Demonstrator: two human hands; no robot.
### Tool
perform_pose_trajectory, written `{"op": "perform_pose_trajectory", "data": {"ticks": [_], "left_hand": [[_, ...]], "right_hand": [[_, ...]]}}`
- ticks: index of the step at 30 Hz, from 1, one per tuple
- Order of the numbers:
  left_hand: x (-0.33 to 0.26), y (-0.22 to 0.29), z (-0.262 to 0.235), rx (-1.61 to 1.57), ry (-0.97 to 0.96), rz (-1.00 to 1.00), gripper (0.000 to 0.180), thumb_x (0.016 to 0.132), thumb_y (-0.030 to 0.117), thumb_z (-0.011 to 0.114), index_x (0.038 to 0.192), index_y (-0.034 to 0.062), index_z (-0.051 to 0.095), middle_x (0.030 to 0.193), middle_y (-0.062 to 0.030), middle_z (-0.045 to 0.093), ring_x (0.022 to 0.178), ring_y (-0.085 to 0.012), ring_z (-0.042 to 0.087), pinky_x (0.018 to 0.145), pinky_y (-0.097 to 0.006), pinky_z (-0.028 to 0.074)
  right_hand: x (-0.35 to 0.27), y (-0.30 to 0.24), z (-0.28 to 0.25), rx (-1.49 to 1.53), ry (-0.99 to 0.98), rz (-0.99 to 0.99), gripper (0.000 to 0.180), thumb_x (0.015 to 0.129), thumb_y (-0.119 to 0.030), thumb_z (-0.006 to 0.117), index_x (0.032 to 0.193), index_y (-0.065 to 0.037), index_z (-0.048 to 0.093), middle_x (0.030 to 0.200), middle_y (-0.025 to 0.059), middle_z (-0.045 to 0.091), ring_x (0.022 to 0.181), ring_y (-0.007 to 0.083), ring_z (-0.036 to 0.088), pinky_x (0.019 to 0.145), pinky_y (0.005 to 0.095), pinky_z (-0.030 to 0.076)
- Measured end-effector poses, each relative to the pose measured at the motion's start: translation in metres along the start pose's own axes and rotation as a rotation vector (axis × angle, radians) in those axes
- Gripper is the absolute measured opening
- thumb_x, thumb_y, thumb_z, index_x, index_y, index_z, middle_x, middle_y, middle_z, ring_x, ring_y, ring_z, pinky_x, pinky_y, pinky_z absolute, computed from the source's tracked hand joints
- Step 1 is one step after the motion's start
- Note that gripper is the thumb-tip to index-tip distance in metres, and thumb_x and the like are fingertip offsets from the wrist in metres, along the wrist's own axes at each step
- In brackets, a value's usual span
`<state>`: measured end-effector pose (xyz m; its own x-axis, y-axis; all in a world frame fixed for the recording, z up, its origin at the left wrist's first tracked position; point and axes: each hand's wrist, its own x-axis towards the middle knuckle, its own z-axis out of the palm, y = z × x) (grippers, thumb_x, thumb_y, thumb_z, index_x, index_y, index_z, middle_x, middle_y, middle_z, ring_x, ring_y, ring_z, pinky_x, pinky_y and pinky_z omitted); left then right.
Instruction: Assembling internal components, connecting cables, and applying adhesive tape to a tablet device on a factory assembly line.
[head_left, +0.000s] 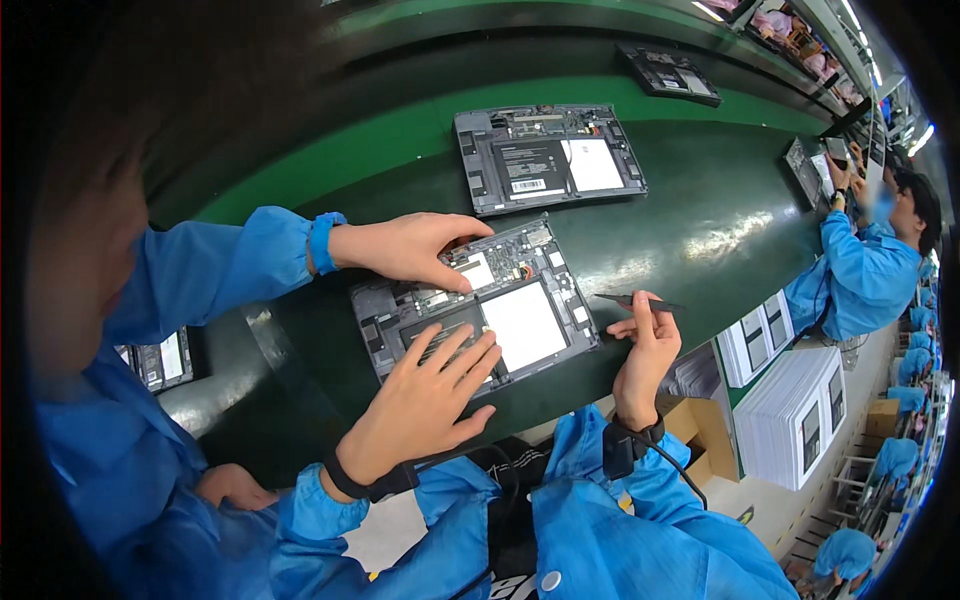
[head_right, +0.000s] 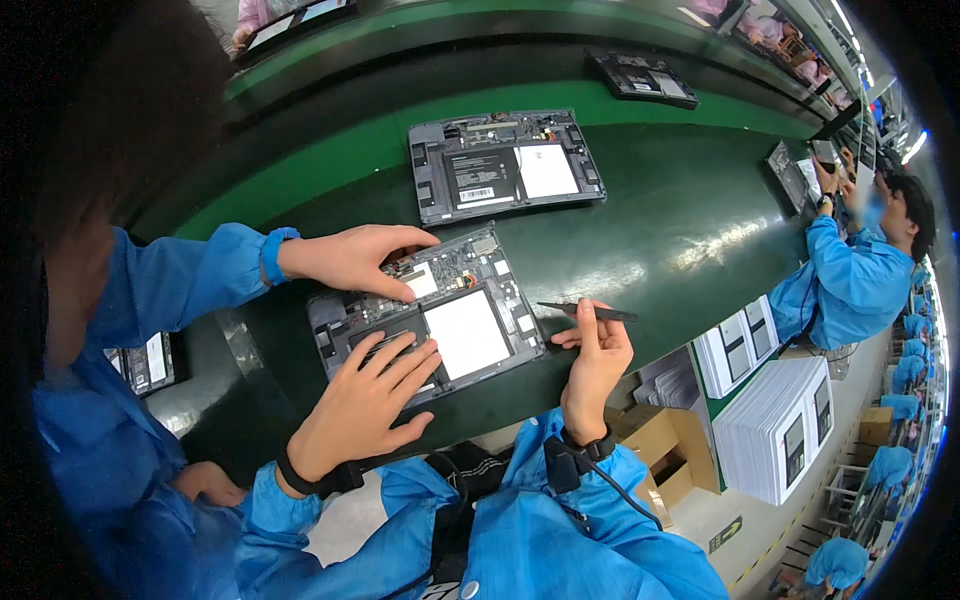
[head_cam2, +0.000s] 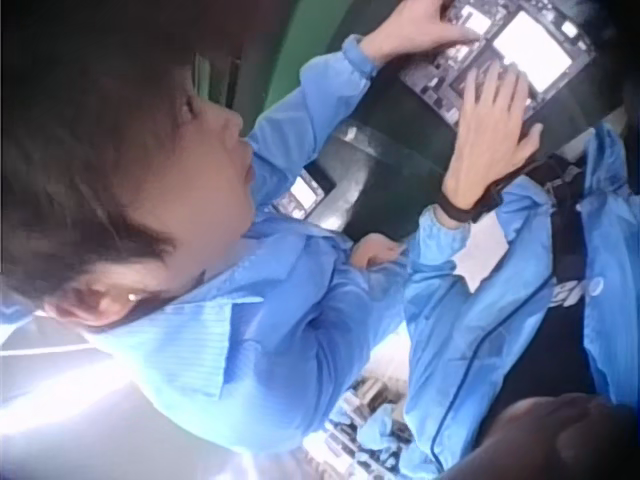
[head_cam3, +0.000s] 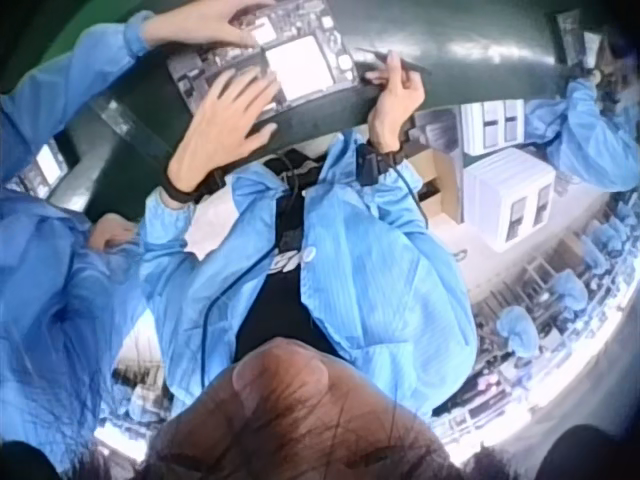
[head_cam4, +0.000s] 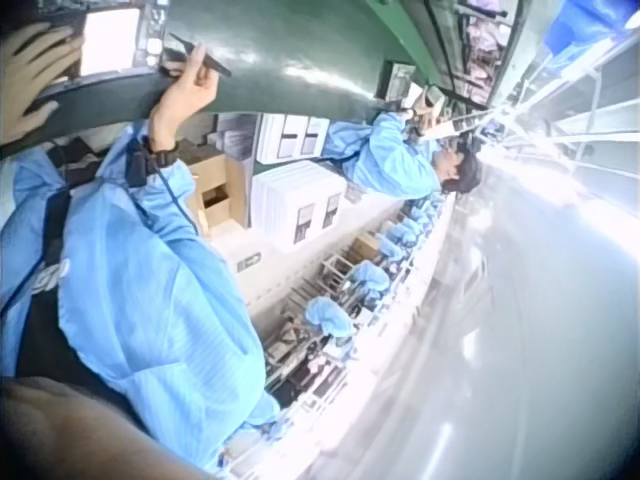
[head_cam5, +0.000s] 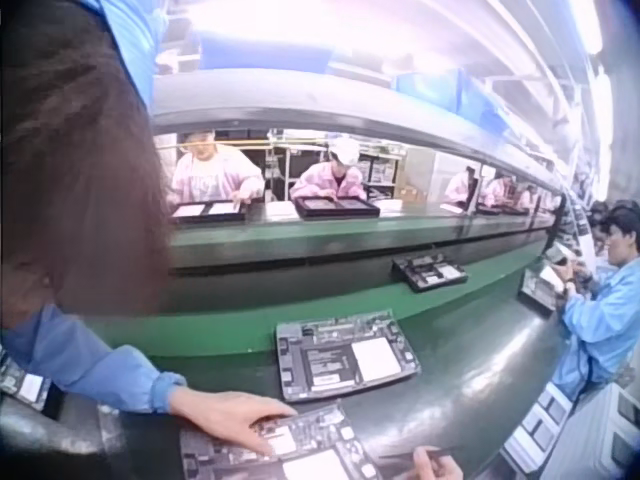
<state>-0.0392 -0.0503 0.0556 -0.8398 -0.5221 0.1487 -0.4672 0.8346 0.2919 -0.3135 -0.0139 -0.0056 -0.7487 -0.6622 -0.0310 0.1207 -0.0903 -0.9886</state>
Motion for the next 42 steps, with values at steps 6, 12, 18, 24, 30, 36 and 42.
{"op": "perform_pose_trajectory", "data": {"ticks": [6,12,18,24,30,36,42], "left_hand": [[0.001,-0.006,0.006,0.088,0.023,-0.204,0.060,0.084,0.024,0.070,0.137,0.0010,0.056,0.144,-0.0119,0.055,0.128,-0.0328,0.050,0.109,-0.048,0.039],[0.014,-0.004,0.007,0.097,-0.043,-0.223,0.063,0.080,0.024,0.072,0.137,0.0007,0.057,0.148,-0.0086,0.051,0.130,-0.0319,0.048,0.109,-0.047,0.039],[0.023,0.003,0.006,0.215,-0.073,-0.236,0.056,0.085,0.028,0.068,0.133,0.0007,0.060,0.146,-0.0122,0.054,0.127,-0.0285,0.053,0.104,-0.046,0.043],[0.003,0.023,-0.006,0.152,-0.052,-0.428,0.057,0.079,0.021,0.072,0.132,0.0033,0.061,0.143,-0.0125,0.056,0.126,-0.0320,0.053,0.104,-0.049,0.042],[-0.046,0.036,0.012,0.071,0.287,-0.778,0.037,0.089,0.019,0.062,0.121,-0.0004,0.066,0.132,-0.0169,0.061,0.121,-0.0362,0.055,0.104,-0.047,0.041],[-0.090,0.028,0.052,0.070,0.622,-1.060,0.047,0.096,0.029,0.056,0.131,-0.0019,0.058,0.133,-0.0202,0.060,0.123,-0.0364,0.053,0.106,-0.046,0.039],[-0.090,0.041,0.053,-0.352,0.612,-1.106,0.066,0.102,0.042,0.048,0.150,-0.0012,0.037,0.147,-0.0212,0.053,0.139,-0.0321,0.045,0.118,-0.044,0.026]], "right_hand": [[0.008,-0.012,0.012,0.053,-0.190,0.057,0.022,0.094,-0.012,0.074,0.107,0.004,0.067,0.091,0.0096,0.073,0.066,0.0139,0.068,0.061,0.0233,0.049],[0.015,-0.025,0.032,-0.003,-0.515,0.155,0.024,0.085,0.002,0.079,0.106,0.006,0.067,0.091,0.0111,0.075,0.075,0.0133,0.072,0.063,0.0222,0.052],[0.035,-0.027,0.043,-0.335,-0.697,-0.058,0.018,0.072,-0.007,0.089,0.086,-0.003,0.078,0.080,0.0043,0.074,0.065,0.0073,0.064,0.057,0.0200,0.045],[0.050,-0.023,0.033,-0.490,-0.829,-0.316,0.020,0.068,-0.005,0.090,0.084,-0.004,0.078,0.081,0.0052,0.070,0.072,0.0150,0.064,0.076,0.0316,0.047],[0.039,-0.013,0.023,-0.004,-0.500,0.183,0.026,0.073,0.003,0.085,0.096,0.002,0.072,0.088,0.0081,0.068,0.085,0.0156,0.062,0.077,0.0276,0.047],[0.044,-0.007,0.021,-0.367,-0.730,-0.115,0.030,0.067,0.002,0.089,0.092,-0.001,0.073,0.083,0.0066,0.071,0.083,0.0177,0.063,0.079,0.0297,0.047],[0.038,-0.005,0.027,-0.041,-0.664,0.043,0.023,0.072,0.005,0.084,0.088,0.000,0.069,0.082,0.0094,0.070,0.081,0.0190,0.064,0.110,0.0489,0.040]]}}
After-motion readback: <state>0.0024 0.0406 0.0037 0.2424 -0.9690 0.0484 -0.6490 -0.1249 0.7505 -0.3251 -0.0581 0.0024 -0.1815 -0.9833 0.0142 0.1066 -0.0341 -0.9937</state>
